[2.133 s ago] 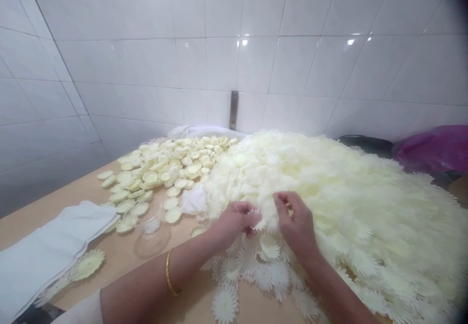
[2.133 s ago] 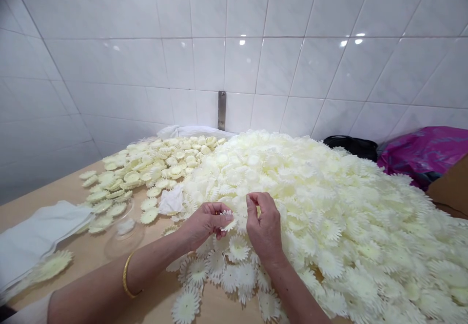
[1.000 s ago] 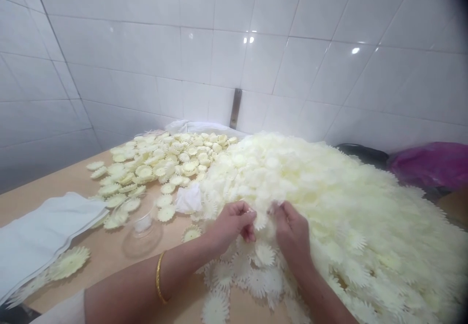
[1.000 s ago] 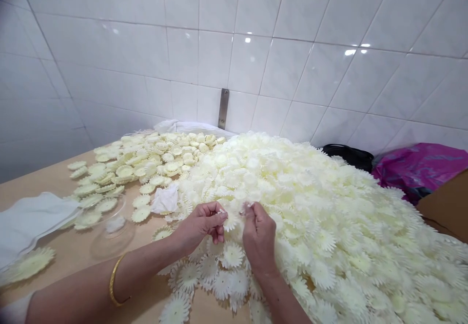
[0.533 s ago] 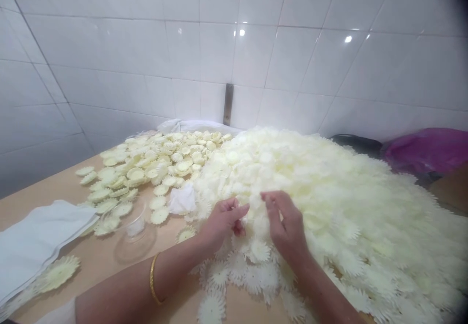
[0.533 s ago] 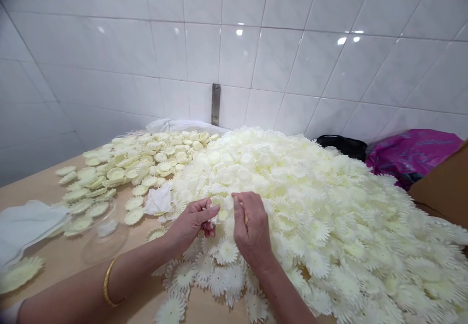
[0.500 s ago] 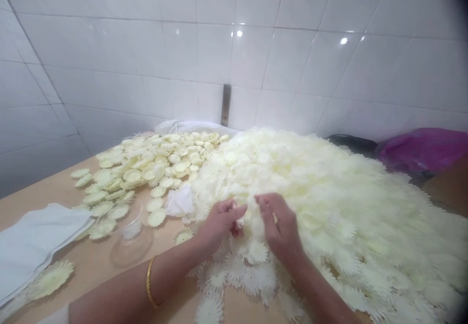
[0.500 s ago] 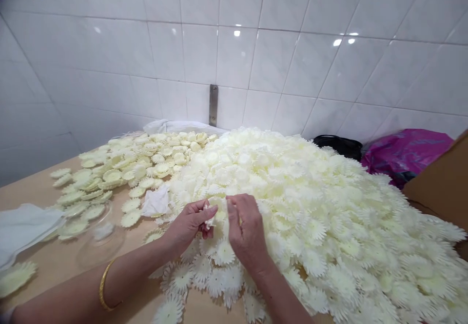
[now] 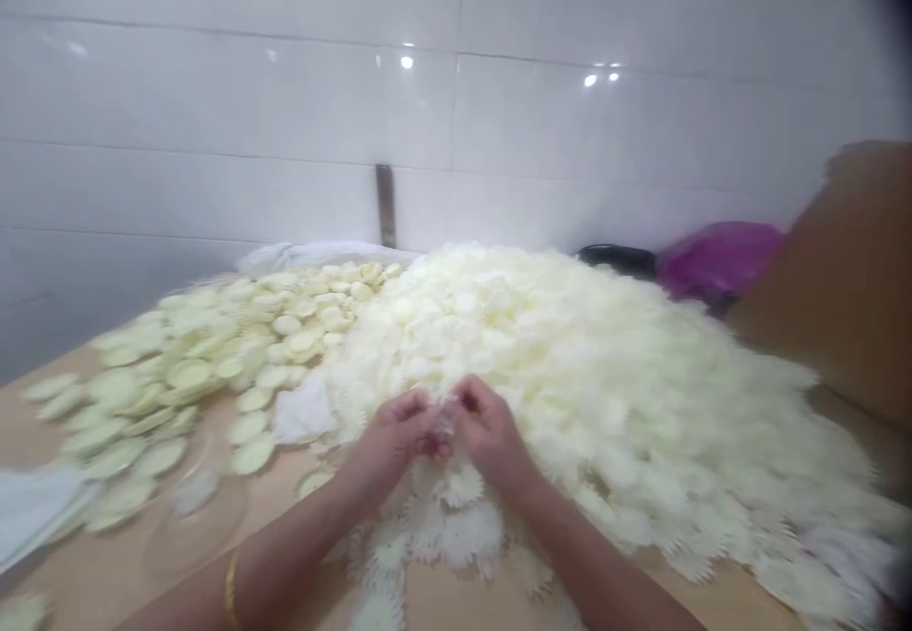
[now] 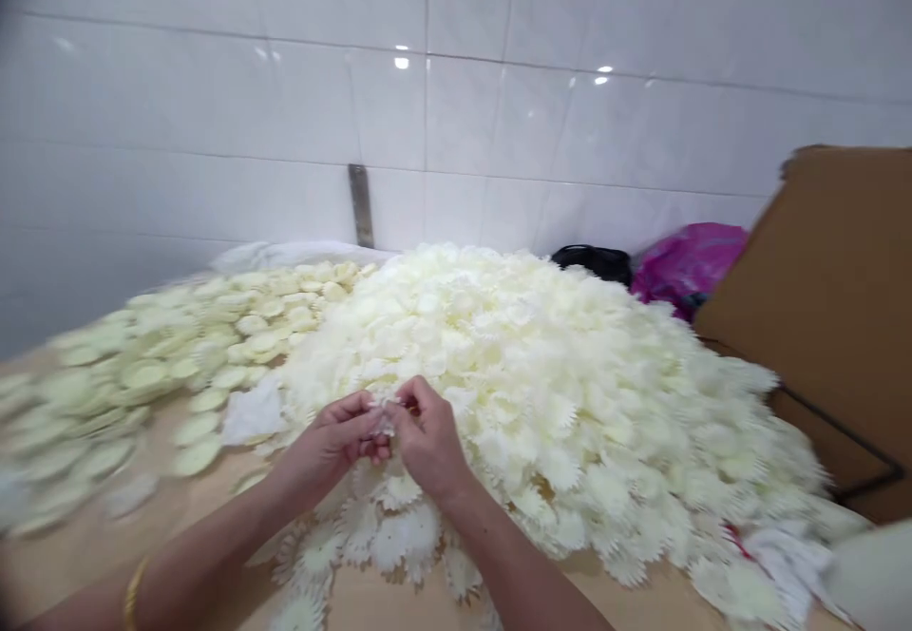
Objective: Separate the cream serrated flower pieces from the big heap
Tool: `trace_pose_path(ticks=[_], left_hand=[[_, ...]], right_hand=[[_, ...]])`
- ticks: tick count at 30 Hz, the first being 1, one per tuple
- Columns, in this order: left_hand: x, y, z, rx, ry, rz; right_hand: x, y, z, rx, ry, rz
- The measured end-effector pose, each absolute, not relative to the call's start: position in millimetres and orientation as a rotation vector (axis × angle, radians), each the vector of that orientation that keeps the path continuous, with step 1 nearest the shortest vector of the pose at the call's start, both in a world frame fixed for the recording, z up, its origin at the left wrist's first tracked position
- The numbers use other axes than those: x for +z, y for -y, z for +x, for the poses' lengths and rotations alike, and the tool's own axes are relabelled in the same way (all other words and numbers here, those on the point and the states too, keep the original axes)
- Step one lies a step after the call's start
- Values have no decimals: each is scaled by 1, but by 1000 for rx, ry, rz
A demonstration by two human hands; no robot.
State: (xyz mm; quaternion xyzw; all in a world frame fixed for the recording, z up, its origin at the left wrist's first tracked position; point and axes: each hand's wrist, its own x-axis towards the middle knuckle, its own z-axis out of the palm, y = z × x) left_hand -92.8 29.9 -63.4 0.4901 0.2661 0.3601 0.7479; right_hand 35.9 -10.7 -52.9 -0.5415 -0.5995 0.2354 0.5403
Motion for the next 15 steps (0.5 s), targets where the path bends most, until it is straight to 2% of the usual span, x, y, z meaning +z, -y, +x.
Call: trace_pose_path(ticks=[5,11,15], left_hand=[[-65,-28,-93,797,-589,1053],[-66,-31,-96,871,-603,1078],[-68,-32,-96,875,-593,1081]], right_hand=[[-61,8,35,497,1391,-1304],[-59,3,55,129,1203,-1527],[-57,0,61,-70,1301,-1449]])
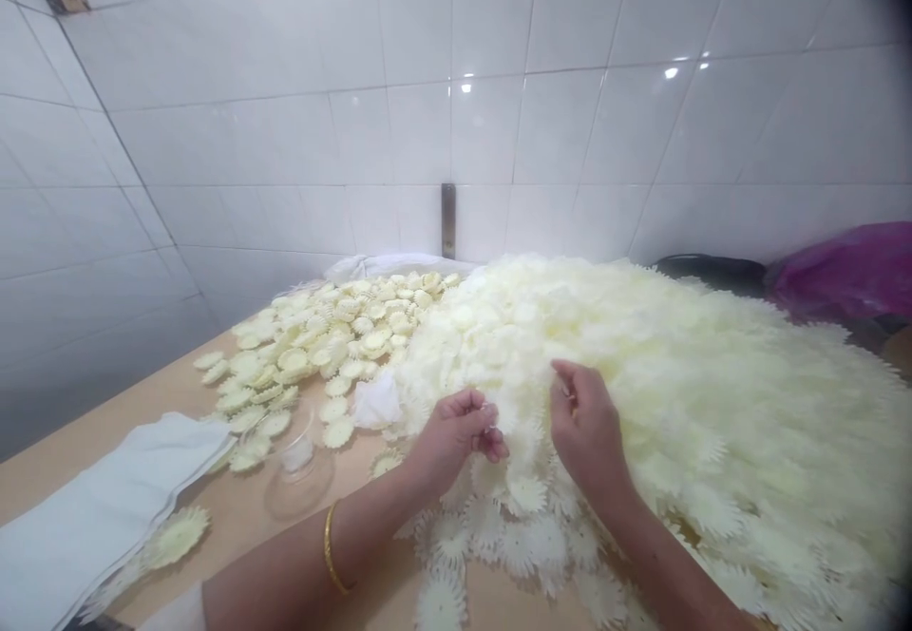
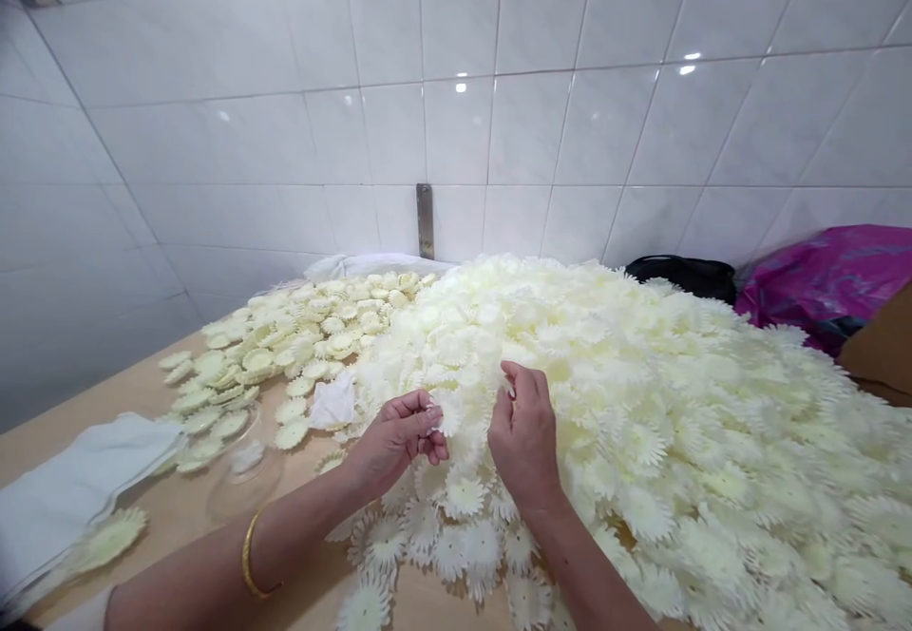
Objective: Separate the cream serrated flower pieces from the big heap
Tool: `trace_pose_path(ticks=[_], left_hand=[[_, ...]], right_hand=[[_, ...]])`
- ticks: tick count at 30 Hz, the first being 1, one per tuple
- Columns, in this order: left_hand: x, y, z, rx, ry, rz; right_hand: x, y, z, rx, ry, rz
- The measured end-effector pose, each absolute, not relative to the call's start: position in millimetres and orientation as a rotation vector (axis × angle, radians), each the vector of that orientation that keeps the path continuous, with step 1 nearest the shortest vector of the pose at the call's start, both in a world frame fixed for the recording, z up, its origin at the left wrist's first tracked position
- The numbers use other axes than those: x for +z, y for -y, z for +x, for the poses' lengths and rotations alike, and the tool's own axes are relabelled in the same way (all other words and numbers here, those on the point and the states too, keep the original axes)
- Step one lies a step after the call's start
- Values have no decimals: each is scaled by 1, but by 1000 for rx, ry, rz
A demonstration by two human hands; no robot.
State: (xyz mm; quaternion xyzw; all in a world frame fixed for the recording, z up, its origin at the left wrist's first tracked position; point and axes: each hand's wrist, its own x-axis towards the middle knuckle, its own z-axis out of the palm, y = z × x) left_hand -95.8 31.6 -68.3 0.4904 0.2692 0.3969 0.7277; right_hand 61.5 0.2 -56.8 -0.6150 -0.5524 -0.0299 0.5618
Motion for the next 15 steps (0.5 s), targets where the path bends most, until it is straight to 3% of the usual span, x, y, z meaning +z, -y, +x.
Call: trace_pose_path(ticks=[3,11,15], left_hand=[[-69,-30,-94,864,-579,1105],[-66,-24,-93,861,-617,1227],[-65,-21,-91,843,-651,1269]], right_hand=[[-56,1,58,69,1433,-1322],[-50,12,44,822,1609,-1097],[-54,13,39,835,1543,-1115]])
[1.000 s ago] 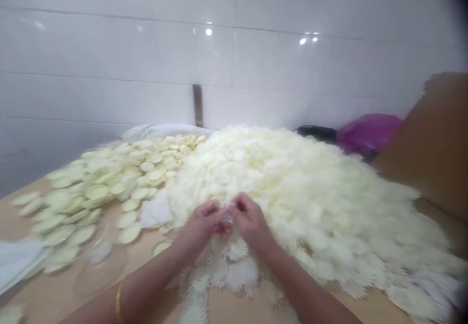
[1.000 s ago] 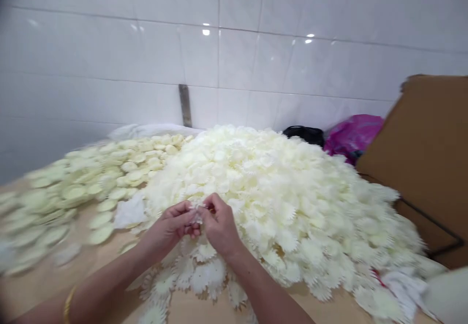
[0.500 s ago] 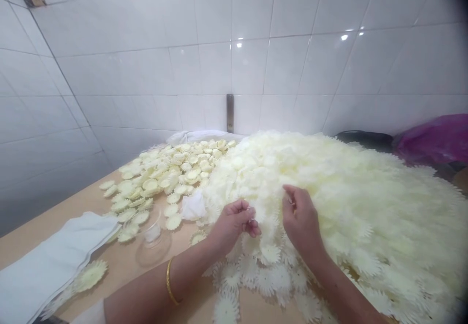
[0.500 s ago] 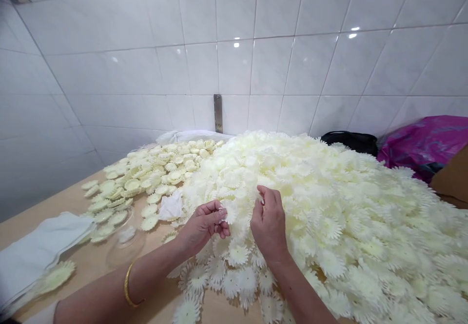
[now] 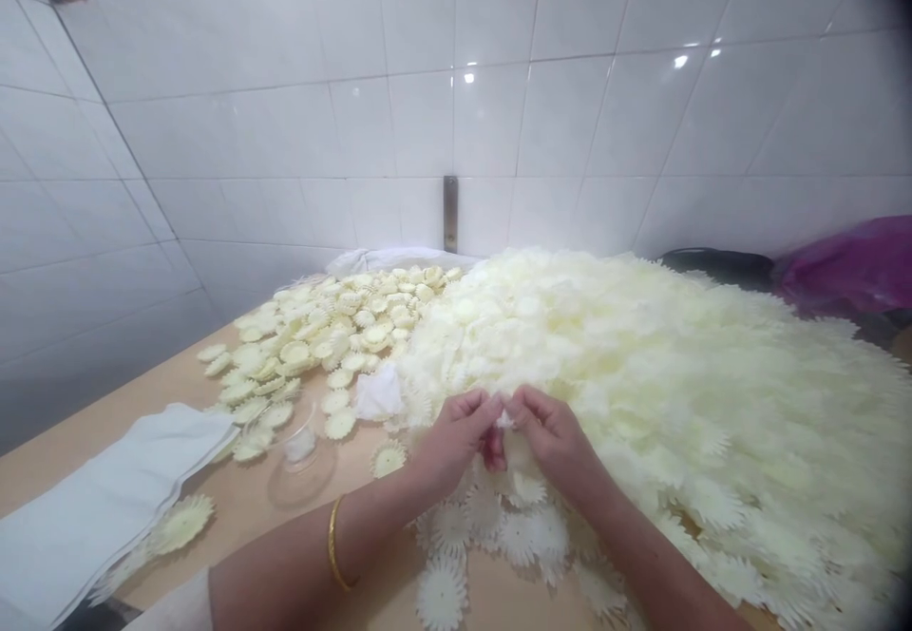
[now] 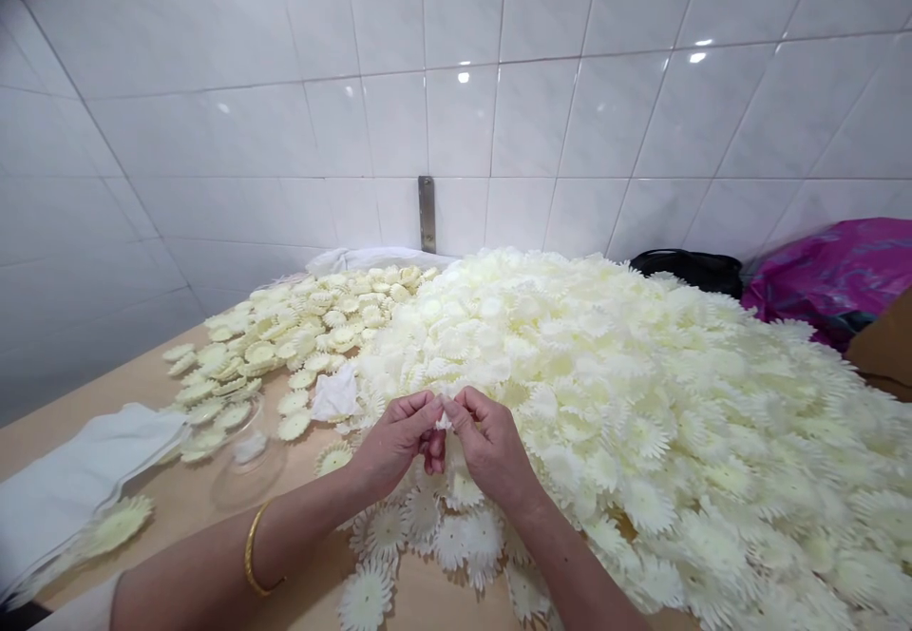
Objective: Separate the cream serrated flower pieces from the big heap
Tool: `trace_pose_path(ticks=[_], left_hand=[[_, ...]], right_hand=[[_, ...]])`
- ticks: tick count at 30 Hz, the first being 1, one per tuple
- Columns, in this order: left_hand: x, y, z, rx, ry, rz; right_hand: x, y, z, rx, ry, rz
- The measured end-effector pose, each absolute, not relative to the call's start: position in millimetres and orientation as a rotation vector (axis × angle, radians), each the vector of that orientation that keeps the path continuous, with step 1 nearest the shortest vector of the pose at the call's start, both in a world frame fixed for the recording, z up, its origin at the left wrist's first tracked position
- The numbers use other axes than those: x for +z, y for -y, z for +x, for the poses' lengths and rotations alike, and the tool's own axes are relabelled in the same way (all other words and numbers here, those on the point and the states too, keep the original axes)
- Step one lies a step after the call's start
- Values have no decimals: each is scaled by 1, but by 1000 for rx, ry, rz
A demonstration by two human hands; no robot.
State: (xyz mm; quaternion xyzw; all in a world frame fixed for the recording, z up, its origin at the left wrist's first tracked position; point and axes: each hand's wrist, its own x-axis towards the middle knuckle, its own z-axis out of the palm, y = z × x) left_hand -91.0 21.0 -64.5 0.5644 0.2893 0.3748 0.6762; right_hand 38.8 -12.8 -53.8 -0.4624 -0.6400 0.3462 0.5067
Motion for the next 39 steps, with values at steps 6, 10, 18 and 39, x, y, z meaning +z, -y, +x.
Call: trace_pose_path(ticks=[6,10,18,39], left_hand=[[-64,-16,-90,835,-724,1457],[-63,-15,-90,915,-877,1692],[-59,-13,-89,1018,-1022,1822],[-73,-1,-129,1192,-1002,2880]], right_hand=[[-63,6,38,637,1502,-1292],[-60,7,38,575,1473,-1355],[-57,8,38,741,1409,-1247],[-48,9,78,-701,1441,-1544]])
